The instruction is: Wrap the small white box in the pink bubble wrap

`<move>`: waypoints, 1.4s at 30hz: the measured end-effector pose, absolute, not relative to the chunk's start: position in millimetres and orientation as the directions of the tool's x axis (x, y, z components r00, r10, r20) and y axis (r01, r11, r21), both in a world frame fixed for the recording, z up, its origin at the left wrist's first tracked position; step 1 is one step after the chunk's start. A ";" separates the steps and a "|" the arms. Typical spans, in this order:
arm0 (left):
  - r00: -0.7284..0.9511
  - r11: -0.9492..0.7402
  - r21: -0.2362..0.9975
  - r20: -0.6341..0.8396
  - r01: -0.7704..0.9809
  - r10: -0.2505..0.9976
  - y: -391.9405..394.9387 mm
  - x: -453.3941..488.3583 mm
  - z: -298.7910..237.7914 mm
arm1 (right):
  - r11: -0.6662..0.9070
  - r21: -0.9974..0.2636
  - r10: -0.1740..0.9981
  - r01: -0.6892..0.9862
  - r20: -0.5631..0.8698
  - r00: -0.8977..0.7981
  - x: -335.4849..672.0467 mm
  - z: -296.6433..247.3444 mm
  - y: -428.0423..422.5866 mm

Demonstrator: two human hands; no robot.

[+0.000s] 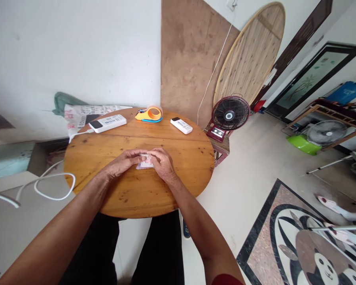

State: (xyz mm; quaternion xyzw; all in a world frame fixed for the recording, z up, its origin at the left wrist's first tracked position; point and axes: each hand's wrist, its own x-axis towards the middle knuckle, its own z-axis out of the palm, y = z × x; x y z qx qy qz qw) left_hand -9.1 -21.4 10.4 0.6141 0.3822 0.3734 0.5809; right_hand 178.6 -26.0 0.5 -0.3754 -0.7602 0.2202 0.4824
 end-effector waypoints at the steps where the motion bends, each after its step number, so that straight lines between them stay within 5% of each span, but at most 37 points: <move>1: 0.431 -0.037 0.999 0.019 0.034 0.902 -21.3 -9.0 10.5 | 0.628 -0.694 0.777 0.352 0.577 -0.252 178.2 0.5 -26.0; 42: 0.372 -0.029 0.995 -0.009 0.097 0.928 -18.3 -9.6 9.9 | 0.660 -0.547 0.742 0.515 0.580 -0.336 177.9 17.2 -43.3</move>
